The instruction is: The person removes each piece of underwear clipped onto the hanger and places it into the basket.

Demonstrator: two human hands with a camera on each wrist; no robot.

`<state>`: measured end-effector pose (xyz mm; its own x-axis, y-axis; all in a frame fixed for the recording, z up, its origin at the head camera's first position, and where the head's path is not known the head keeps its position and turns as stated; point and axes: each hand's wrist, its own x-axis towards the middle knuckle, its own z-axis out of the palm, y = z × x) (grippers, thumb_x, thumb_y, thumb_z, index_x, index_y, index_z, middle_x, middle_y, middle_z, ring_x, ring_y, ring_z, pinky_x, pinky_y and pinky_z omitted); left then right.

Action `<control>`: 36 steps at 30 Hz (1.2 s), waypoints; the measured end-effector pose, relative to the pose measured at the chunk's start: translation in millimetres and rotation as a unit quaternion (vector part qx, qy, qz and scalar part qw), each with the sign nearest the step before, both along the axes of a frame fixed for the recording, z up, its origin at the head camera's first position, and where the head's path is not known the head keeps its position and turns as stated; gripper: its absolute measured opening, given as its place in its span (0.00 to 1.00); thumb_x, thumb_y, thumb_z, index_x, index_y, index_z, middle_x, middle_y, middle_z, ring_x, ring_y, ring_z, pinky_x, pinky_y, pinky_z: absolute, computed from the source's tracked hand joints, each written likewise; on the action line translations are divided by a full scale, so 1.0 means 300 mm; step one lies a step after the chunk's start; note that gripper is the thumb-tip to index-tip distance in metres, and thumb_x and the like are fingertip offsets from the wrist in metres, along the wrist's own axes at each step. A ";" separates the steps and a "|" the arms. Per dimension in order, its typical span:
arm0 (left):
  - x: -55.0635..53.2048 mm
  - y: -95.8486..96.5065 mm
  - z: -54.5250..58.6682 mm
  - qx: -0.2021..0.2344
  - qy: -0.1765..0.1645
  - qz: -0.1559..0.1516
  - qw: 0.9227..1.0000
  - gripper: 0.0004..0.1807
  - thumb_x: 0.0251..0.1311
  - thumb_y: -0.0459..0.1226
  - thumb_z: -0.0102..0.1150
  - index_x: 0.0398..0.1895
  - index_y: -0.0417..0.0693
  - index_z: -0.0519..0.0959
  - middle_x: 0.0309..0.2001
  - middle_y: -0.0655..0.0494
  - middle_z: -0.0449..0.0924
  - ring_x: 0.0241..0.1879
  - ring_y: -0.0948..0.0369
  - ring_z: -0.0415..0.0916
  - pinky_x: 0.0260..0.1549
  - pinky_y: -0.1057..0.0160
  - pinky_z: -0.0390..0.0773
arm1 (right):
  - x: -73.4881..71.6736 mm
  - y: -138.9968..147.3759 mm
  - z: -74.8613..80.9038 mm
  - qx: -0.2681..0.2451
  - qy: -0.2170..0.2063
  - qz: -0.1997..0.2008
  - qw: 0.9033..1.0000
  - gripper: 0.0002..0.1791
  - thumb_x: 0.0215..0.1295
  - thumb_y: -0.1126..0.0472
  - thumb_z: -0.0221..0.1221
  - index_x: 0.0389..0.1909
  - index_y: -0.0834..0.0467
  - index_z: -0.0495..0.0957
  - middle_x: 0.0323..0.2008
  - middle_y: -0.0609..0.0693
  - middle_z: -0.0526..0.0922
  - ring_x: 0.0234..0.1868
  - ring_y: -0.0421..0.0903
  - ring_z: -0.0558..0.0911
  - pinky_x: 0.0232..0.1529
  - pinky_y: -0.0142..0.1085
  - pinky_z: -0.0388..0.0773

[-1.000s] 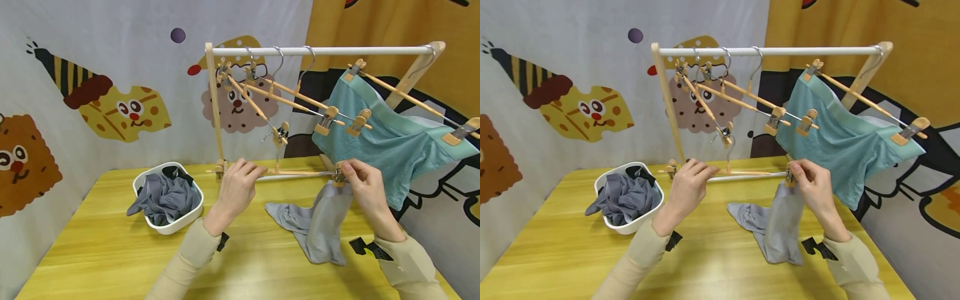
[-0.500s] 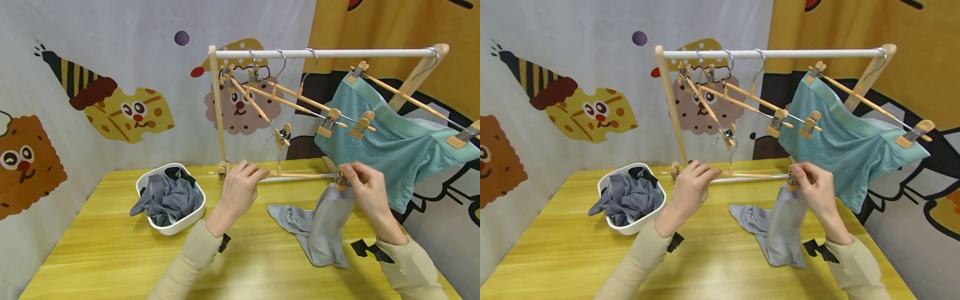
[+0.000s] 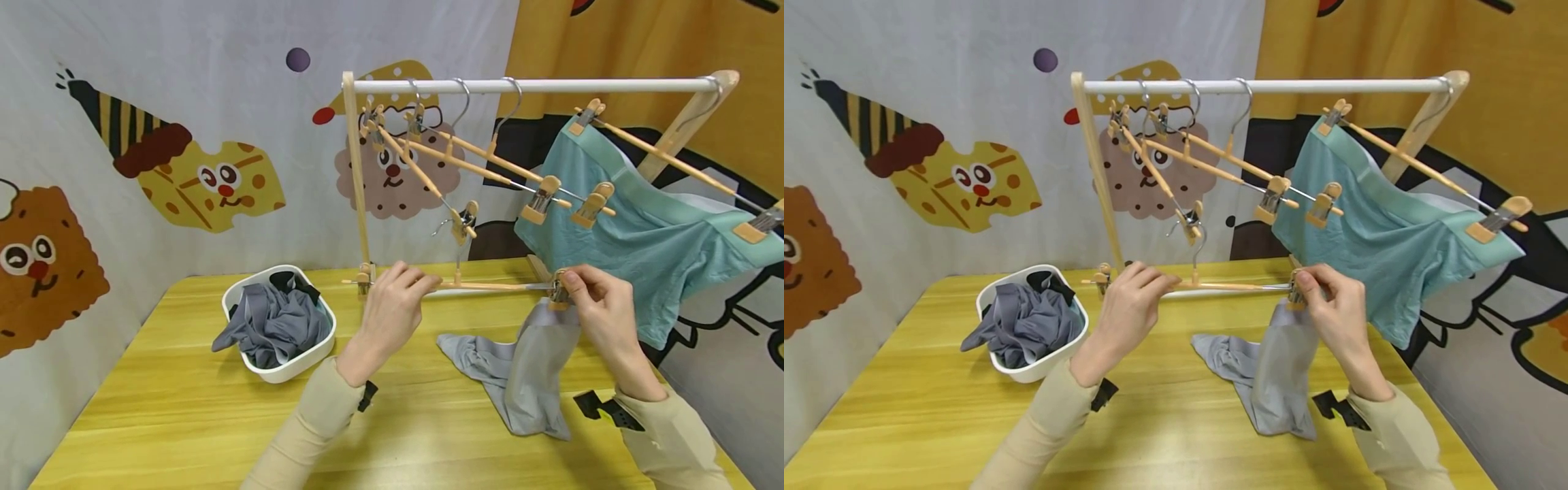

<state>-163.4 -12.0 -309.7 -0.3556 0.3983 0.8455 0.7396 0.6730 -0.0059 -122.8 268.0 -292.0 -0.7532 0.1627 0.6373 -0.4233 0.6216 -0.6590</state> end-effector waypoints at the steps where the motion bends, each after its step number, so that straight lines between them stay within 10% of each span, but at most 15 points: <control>1: 0.000 0.000 0.001 0.000 -0.001 0.000 1.000 0.12 0.53 0.25 0.60 0.34 0.50 0.85 0.31 0.58 0.84 0.31 0.61 0.74 0.28 0.70 0.72 | -0.001 -0.002 0.000 0.000 0.008 0.000 1.000 0.10 0.67 0.66 0.55 0.33 0.69 0.82 0.27 0.20 0.77 0.25 0.26 0.73 0.27 0.18 0.67; 8: -0.001 -0.003 0.002 0.003 -0.006 -0.001 1.000 0.11 0.55 0.26 0.60 0.34 0.49 0.85 0.31 0.58 0.84 0.31 0.61 0.74 0.27 0.70 0.72 | -0.006 -0.015 0.000 0.018 0.074 -0.001 0.997 0.08 0.64 0.70 0.56 0.30 0.70 0.82 0.26 0.19 0.75 0.24 0.22 0.73 0.31 0.14 0.66; 17: -0.007 -0.006 -0.005 0.013 -0.016 -0.008 1.000 0.07 0.57 0.30 0.60 0.33 0.49 0.85 0.31 0.58 0.85 0.30 0.61 0.74 0.27 0.70 0.72 | 0.000 -0.013 -0.014 0.000 0.029 0.017 0.999 0.12 0.68 0.66 0.53 0.38 0.72 0.80 0.30 0.20 0.76 0.29 0.20 0.75 0.33 0.13 0.68; 21: -0.009 -0.004 -0.010 0.012 -0.020 -0.013 1.000 0.06 0.57 0.30 0.60 0.32 0.49 0.85 0.30 0.58 0.85 0.30 0.62 0.74 0.27 0.71 0.72 | -0.007 -0.027 -0.035 0.036 0.092 0.000 0.995 0.15 0.71 0.61 0.51 0.45 0.69 0.79 0.37 0.38 0.84 0.38 0.27 0.74 0.41 0.17 0.63; 27: -0.003 0.004 -0.012 0.006 -0.013 -0.012 1.000 0.08 0.55 0.28 0.61 0.32 0.49 0.85 0.30 0.58 0.85 0.31 0.62 0.75 0.29 0.70 0.74 | -0.027 -0.090 -0.040 0.219 0.274 -0.057 0.935 0.27 0.72 0.47 0.48 0.50 0.69 0.77 0.47 0.68 0.79 0.48 0.64 0.72 0.51 0.48 0.67; 32: 0.002 0.011 -0.010 -0.002 -0.016 -0.007 1.000 0.08 0.56 0.29 0.61 0.34 0.50 0.85 0.31 0.58 0.85 0.32 0.62 0.76 0.31 0.70 0.75 | -0.030 -0.150 -0.043 0.342 0.326 -0.049 0.880 0.19 0.71 0.54 0.51 0.44 0.66 0.81 0.38 0.63 0.83 0.43 0.62 0.78 0.51 0.54 0.71; 36: 0.002 0.012 -0.012 0.001 -0.021 -0.007 1.000 0.07 0.57 0.30 0.60 0.34 0.49 0.85 0.31 0.58 0.85 0.32 0.62 0.75 0.31 0.70 0.74 | -0.037 -0.172 -0.051 0.369 0.332 -0.041 0.867 0.15 0.70 0.59 0.52 0.40 0.65 0.83 0.31 0.60 0.84 0.34 0.58 0.80 0.44 0.51 0.77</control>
